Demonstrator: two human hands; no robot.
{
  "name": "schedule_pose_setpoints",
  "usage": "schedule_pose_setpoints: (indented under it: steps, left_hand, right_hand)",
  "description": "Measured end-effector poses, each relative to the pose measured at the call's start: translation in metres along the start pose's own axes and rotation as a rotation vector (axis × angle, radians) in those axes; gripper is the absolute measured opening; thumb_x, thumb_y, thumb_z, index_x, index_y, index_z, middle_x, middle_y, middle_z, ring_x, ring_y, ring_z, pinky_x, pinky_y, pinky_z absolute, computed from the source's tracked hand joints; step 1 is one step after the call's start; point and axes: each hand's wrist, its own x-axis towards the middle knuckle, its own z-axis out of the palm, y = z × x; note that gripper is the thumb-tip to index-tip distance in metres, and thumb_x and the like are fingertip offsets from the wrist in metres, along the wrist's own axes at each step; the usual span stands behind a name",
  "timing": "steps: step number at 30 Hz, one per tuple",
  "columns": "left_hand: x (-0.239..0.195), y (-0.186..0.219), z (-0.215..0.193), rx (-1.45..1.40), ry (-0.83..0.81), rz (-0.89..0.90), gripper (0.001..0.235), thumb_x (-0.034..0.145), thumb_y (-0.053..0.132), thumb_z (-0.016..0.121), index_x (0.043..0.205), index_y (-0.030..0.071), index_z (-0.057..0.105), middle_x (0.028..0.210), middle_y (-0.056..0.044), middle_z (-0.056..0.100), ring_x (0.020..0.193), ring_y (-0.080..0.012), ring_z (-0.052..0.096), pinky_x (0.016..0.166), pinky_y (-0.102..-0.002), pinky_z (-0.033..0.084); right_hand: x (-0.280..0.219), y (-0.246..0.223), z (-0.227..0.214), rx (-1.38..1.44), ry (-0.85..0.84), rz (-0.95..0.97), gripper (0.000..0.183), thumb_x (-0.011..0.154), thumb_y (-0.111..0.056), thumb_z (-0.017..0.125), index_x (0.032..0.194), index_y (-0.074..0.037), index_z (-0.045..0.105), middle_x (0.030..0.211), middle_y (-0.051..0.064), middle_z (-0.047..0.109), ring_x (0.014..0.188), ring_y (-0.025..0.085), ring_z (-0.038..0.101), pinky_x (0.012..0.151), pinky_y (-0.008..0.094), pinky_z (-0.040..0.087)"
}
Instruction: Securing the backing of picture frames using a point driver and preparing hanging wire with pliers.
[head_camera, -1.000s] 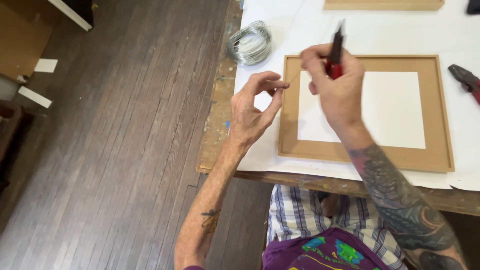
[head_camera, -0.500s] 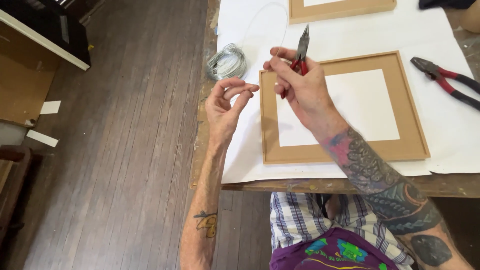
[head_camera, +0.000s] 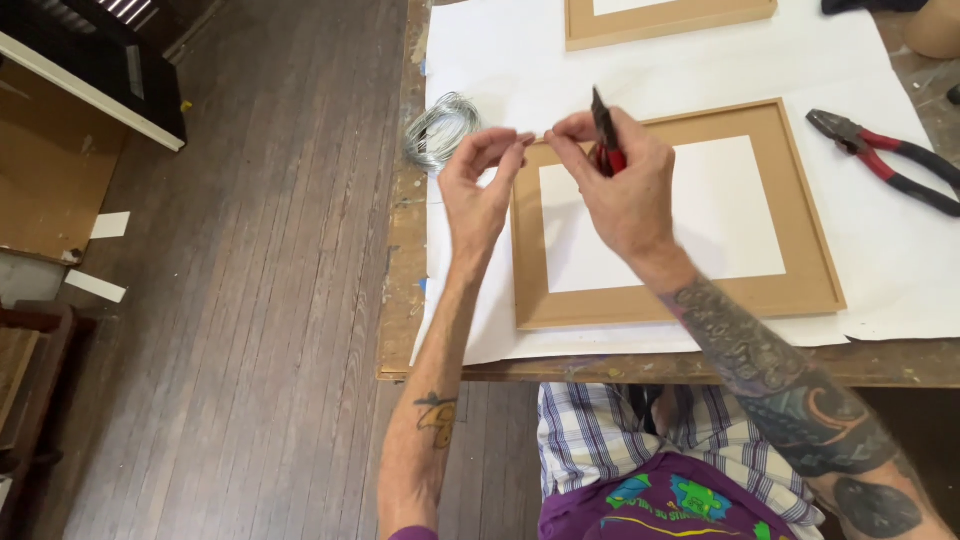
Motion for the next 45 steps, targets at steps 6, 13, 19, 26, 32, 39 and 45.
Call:
schedule_pose_setpoints:
  steps: [6, 13, 19, 26, 32, 39, 45]
  left_hand:
    - [-0.001, -0.007, 0.024, -0.262, 0.007, -0.089, 0.021, 0.094, 0.01, 0.072, 0.114, 0.005, 0.067, 0.103, -0.015, 0.078, 0.1, -0.0161, 0.073, 0.092, -0.031, 0.059]
    - [0.0, 0.01, 0.005, 0.25, -0.166, 0.187, 0.009, 0.101, 0.019, 0.067, 0.102, 0.023, 0.074, 0.105, 0.008, 0.078, 0.098, -0.0035, 0.071, 0.128, -0.047, 0.033]
    - [0.059, -0.109, 0.002, 0.777, -0.214, 0.154, 0.032, 0.089, 0.025, 0.071, 0.121, 0.02, 0.072, 0.113, 0.003, 0.079, 0.095, -0.0186, 0.073, 0.088, -0.036, 0.053]
    - [0.043, -0.018, 0.065, 0.329, -0.504, -0.113, 0.04, 0.105, 0.052, 0.058, 0.128, 0.023, 0.074, 0.122, -0.003, 0.076, 0.117, -0.023, 0.071, 0.105, -0.039, 0.054]
    - [0.02, 0.051, 0.115, -0.144, -0.998, -0.539, 0.033, 0.099, 0.024, 0.065, 0.126, 0.008, 0.071, 0.087, -0.008, 0.076, 0.086, -0.0134, 0.075, 0.08, -0.029, 0.066]
    - [-0.008, 0.119, 0.093, 0.165, -0.66, -0.081, 0.013, 0.105, 0.01, 0.058, 0.107, 0.003, 0.069, 0.073, -0.003, 0.06, 0.065, -0.0097, 0.056, 0.061, -0.022, 0.05]
    - [-0.048, 0.092, 0.063, 0.468, -0.537, 0.291, 0.01, 0.105, -0.005, 0.06, 0.109, -0.001, 0.068, 0.082, -0.007, 0.068, 0.068, -0.0125, 0.057, 0.066, -0.025, 0.048]
  right_hand:
    - [0.007, 0.027, -0.001, 0.381, 0.177, 0.337, 0.017, 0.093, -0.012, 0.075, 0.107, -0.006, 0.067, 0.1, 0.01, 0.078, 0.065, 0.007, 0.057, 0.053, 0.021, 0.052]
    - [0.036, 0.033, -0.021, 0.327, 0.022, 0.4, 0.027, 0.098, -0.013, 0.07, 0.124, -0.008, 0.066, 0.097, 0.004, 0.079, 0.053, 0.001, 0.051, 0.048, 0.015, 0.042]
    - [0.014, -0.008, -0.067, 0.021, -0.122, 0.251, 0.022, 0.099, -0.01, 0.071, 0.119, -0.005, 0.067, 0.094, 0.004, 0.077, 0.055, 0.005, 0.052, 0.052, 0.018, 0.046]
    - [-0.04, -0.008, -0.096, 0.088, -0.185, 0.361, 0.034, 0.089, -0.012, 0.079, 0.121, -0.003, 0.071, 0.096, 0.014, 0.076, 0.053, 0.011, 0.059, 0.051, 0.023, 0.052]
    - [-0.064, -0.019, -0.124, -0.137, -0.345, 0.466, 0.022, 0.089, -0.02, 0.076, 0.108, -0.009, 0.078, 0.099, -0.001, 0.082, 0.082, 0.003, 0.068, 0.08, 0.02, 0.054]
    - [-0.119, 0.01, -0.257, -0.627, -0.399, 0.26, 0.04, 0.096, -0.019, 0.061, 0.135, -0.011, 0.066, 0.116, 0.007, 0.074, 0.087, 0.021, 0.069, 0.083, 0.037, 0.054]
    - [-0.133, 0.104, -0.342, -1.383, -0.381, 0.142, 0.049, 0.108, -0.028, 0.063, 0.151, -0.005, 0.064, 0.115, 0.017, 0.06, 0.09, 0.027, 0.061, 0.08, 0.04, 0.055]
